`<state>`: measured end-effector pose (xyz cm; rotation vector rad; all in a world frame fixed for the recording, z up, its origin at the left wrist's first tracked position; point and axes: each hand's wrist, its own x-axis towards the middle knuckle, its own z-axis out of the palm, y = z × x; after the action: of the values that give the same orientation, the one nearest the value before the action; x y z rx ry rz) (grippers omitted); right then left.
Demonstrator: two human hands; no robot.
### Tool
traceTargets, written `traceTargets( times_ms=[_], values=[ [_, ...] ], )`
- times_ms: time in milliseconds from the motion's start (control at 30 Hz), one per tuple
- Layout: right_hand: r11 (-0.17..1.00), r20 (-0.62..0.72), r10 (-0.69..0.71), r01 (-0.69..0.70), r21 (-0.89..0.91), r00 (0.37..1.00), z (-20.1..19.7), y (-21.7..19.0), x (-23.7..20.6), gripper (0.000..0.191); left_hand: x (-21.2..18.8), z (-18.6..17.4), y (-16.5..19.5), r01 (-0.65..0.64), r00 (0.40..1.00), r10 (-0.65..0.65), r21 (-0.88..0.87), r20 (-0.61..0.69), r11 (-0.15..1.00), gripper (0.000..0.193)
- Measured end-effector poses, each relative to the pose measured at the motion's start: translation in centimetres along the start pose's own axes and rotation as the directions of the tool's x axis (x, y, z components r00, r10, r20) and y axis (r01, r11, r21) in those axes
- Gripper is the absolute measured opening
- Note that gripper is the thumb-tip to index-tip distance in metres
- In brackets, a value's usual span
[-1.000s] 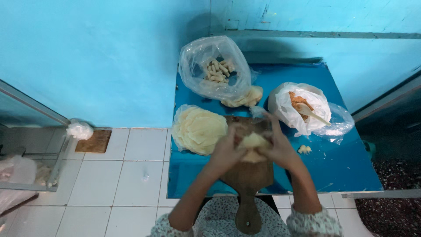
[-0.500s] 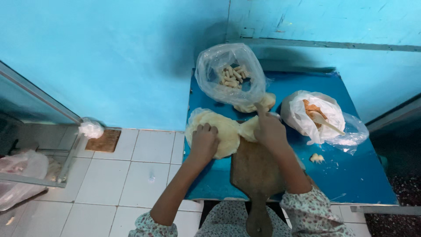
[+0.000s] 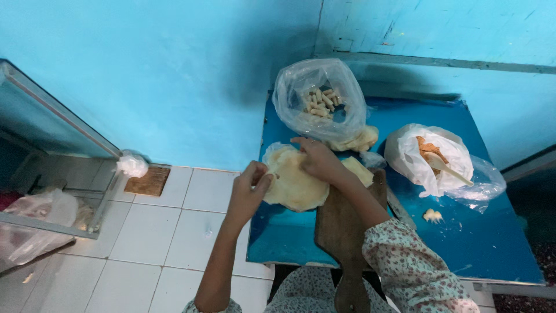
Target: The person stacks thin round dough wrappers on a wooden board, presses and aligns them, then uses a knife to cut the stack into smaller pieces. They fold and arrange the cut pieces on the table beside the board.
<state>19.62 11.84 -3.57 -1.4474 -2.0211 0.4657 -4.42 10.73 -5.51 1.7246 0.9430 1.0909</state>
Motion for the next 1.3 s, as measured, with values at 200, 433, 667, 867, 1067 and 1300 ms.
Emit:
traceTargets(
  times_ms=[200, 433, 667, 867, 1067, 1300],
  values=[
    [0.997, -0.018, -0.022, 0.021, -0.072, 1.0, 0.4, -0.5, -0.2, 0.074, 0.4, -1.3, -1.0, 0.027, 0.993, -0.04, -0.125, -0.109, 0.992, 0.012],
    [0.972, -0.02, -0.195, 0.196, 0.131, 0.981, -3.4, -1.6, -2.5, 0.057, 2.8, -0.5, -1.9, -0.01, 0.965, -0.066, -0.285, -0.255, 0.958, 0.013],
    [0.944, -0.167, 0.004, 0.051, 0.325, 0.986, -9.6, -4.3, -7.8, 0.071, 6.1, 3.1, -2.1, 0.066, 0.996, -0.078, -0.268, -0.032, 0.961, 0.019],
    [0.845, -0.212, 0.144, -0.009, 0.535, 0.967, -12.6, -6.5, -12.1, 0.077, 4.2, 4.6, -1.0, -0.314, 0.839, 0.523, 0.648, -0.153, 0.693, 0.033],
    [0.657, -0.066, 0.192, -0.079, 0.749, 0.979, -11.5, -6.8, -15.4, 0.079, -1.8, 9.0, 1.3, 0.289, 0.853, 0.053, -0.554, 0.52, 0.781, 0.049],
    [0.72, -0.029, 0.484, -0.38, 0.581, 0.874, -7.7, -1.4, -16.5, 0.079, -6.2, 12.7, -2.2, 0.5, 0.853, -0.258, -0.567, 0.454, 0.655, 0.029]
  ],
)
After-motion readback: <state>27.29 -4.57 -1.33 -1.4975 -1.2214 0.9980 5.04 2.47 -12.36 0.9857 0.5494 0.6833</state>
